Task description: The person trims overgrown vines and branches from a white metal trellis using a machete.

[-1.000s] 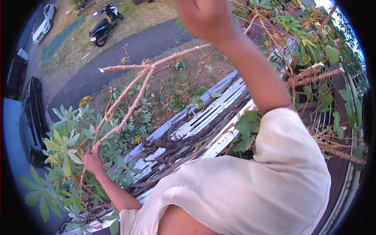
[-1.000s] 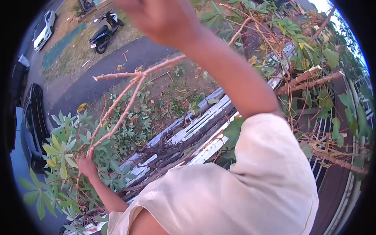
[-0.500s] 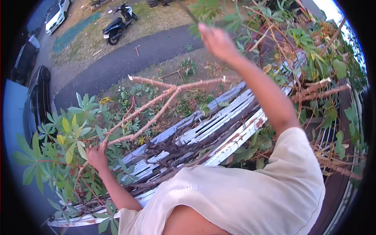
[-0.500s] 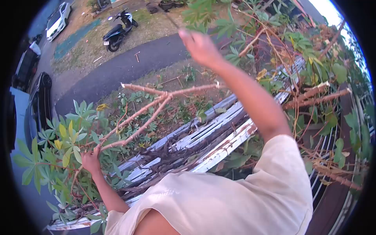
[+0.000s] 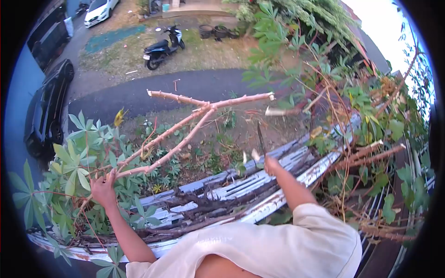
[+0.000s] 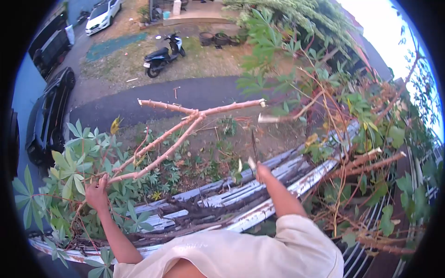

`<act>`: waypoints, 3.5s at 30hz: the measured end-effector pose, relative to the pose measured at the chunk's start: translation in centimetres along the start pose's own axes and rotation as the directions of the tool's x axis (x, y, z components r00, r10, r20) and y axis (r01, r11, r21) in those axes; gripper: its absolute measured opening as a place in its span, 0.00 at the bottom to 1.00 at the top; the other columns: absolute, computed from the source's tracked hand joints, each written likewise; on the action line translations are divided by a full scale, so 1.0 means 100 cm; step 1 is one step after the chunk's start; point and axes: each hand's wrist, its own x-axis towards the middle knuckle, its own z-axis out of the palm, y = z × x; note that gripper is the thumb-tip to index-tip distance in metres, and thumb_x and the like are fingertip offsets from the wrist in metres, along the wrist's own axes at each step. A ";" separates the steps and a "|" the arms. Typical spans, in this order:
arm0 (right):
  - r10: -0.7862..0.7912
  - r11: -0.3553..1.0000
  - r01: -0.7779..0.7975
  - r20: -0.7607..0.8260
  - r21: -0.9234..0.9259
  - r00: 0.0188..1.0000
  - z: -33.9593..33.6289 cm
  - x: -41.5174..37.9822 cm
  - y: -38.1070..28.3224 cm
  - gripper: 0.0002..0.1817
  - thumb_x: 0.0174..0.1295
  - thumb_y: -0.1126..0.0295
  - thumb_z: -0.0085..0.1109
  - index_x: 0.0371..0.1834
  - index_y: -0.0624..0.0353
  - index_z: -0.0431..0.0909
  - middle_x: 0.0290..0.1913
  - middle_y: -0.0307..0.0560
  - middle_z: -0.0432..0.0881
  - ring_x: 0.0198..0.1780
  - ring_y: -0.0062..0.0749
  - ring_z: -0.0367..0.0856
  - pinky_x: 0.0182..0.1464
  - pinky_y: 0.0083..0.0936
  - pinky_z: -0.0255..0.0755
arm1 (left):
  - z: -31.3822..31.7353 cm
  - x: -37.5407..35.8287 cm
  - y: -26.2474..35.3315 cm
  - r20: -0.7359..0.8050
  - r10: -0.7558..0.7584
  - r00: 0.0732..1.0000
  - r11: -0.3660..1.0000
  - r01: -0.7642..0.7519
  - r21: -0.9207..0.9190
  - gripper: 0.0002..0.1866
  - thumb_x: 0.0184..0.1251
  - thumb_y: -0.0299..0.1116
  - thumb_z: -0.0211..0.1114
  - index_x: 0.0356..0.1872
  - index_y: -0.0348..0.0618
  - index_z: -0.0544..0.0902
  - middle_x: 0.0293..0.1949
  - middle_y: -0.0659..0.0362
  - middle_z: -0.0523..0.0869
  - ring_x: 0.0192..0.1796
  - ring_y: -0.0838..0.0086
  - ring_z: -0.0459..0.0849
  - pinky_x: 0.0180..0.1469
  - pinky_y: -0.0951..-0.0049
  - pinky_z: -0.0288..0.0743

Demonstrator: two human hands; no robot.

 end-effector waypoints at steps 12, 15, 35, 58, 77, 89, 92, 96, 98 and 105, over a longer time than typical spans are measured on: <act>-0.550 0.472 0.434 -0.129 0.768 0.825 -0.050 -0.282 -0.302 0.28 0.84 0.36 0.45 0.44 0.51 0.70 0.25 0.35 0.69 0.19 0.14 0.63 0.19 0.16 0.60 | -0.005 -0.011 0.003 0.087 -0.005 0.996 0.994 0.015 -0.107 0.32 0.68 0.60 0.76 0.29 0.31 0.90 0.34 0.44 0.83 0.40 0.48 0.84 0.45 0.48 0.75; -0.826 0.215 0.705 -0.260 0.675 0.500 -0.078 -0.402 -0.359 0.28 0.86 0.39 0.42 0.48 0.55 0.71 0.28 0.36 0.70 0.19 0.17 0.64 0.21 0.17 0.61 | 0.006 -0.013 0.004 0.195 0.054 0.979 0.994 -0.034 -0.101 0.32 0.65 0.61 0.77 0.30 0.32 0.91 0.34 0.44 0.84 0.40 0.47 0.84 0.45 0.48 0.76; -0.740 0.519 0.826 -0.367 0.220 0.563 -0.016 -0.464 -0.311 0.33 0.81 0.30 0.44 0.44 0.54 0.70 0.26 0.34 0.70 0.17 0.16 0.64 0.19 0.19 0.60 | 0.015 -0.029 0.024 0.296 0.077 0.952 0.987 -0.031 -0.155 0.34 0.60 0.67 0.76 0.26 0.38 0.92 0.26 0.45 0.85 0.46 0.48 0.87 0.50 0.49 0.79; -0.878 0.478 0.878 -0.001 -0.005 0.478 0.041 -0.491 -0.317 0.33 0.86 0.37 0.40 0.51 0.59 0.80 0.26 0.32 0.70 0.20 0.15 0.67 0.23 0.17 0.59 | 0.039 -0.042 0.037 0.299 0.242 0.923 0.967 -0.206 -0.150 0.36 0.60 0.66 0.77 0.24 0.34 0.90 0.27 0.43 0.84 0.37 0.47 0.84 0.42 0.47 0.76; -0.603 0.479 0.680 -0.354 0.556 0.714 -0.008 -0.439 -0.266 0.34 0.79 0.26 0.38 0.37 0.47 0.65 0.21 0.30 0.64 0.15 0.16 0.58 0.16 0.19 0.56 | 0.044 -0.046 0.025 0.360 0.190 0.913 0.981 -0.166 -0.096 0.38 0.62 0.70 0.73 0.24 0.36 0.92 0.29 0.43 0.87 0.39 0.47 0.86 0.44 0.45 0.76; -0.249 0.796 0.226 -0.037 0.562 0.968 0.076 -0.309 -0.138 0.36 0.75 0.24 0.46 0.34 0.48 0.68 0.17 0.33 0.64 0.13 0.22 0.61 0.15 0.22 0.56 | 0.037 -0.049 0.038 0.283 0.038 0.958 0.994 -0.008 -0.107 0.39 0.62 0.73 0.72 0.27 0.38 0.93 0.33 0.40 0.85 0.36 0.45 0.85 0.42 0.45 0.75; -0.343 0.687 0.312 -0.086 0.657 0.935 0.061 -0.340 -0.174 0.36 0.76 0.24 0.44 0.35 0.49 0.67 0.19 0.32 0.66 0.14 0.17 0.62 0.14 0.19 0.56 | 0.054 -0.062 0.036 0.308 0.161 0.938 0.984 -0.130 -0.117 0.37 0.62 0.72 0.72 0.27 0.39 0.94 0.32 0.39 0.86 0.36 0.44 0.86 0.43 0.45 0.76; -0.651 0.451 0.782 -0.442 0.429 0.618 -0.023 -0.459 -0.265 0.36 0.78 0.26 0.43 0.39 0.51 0.68 0.24 0.33 0.69 0.16 0.16 0.65 0.17 0.17 0.59 | 0.066 -0.066 0.034 0.363 0.247 0.898 0.967 -0.203 -0.156 0.35 0.65 0.69 0.72 0.27 0.39 0.95 0.26 0.40 0.86 0.35 0.45 0.86 0.44 0.46 0.77; -0.787 0.120 0.889 -0.504 0.441 0.356 -0.064 -0.512 -0.284 0.37 0.77 0.23 0.41 0.39 0.50 0.70 0.26 0.36 0.70 0.19 0.18 0.65 0.19 0.18 0.58 | 0.061 -0.065 0.039 0.470 0.223 0.854 0.971 -0.150 -0.187 0.36 0.67 0.68 0.71 0.27 0.38 0.94 0.23 0.42 0.85 0.36 0.45 0.86 0.46 0.47 0.77; -0.592 0.422 0.807 -0.548 0.414 0.591 -0.021 -0.364 -0.156 0.33 0.80 0.29 0.42 0.39 0.51 0.72 0.25 0.36 0.72 0.19 0.20 0.68 0.19 0.18 0.63 | 0.038 -0.052 0.050 0.240 0.043 0.970 0.983 0.002 -0.186 0.40 0.72 0.72 0.64 0.28 0.36 0.93 0.26 0.38 0.84 0.40 0.45 0.86 0.47 0.45 0.76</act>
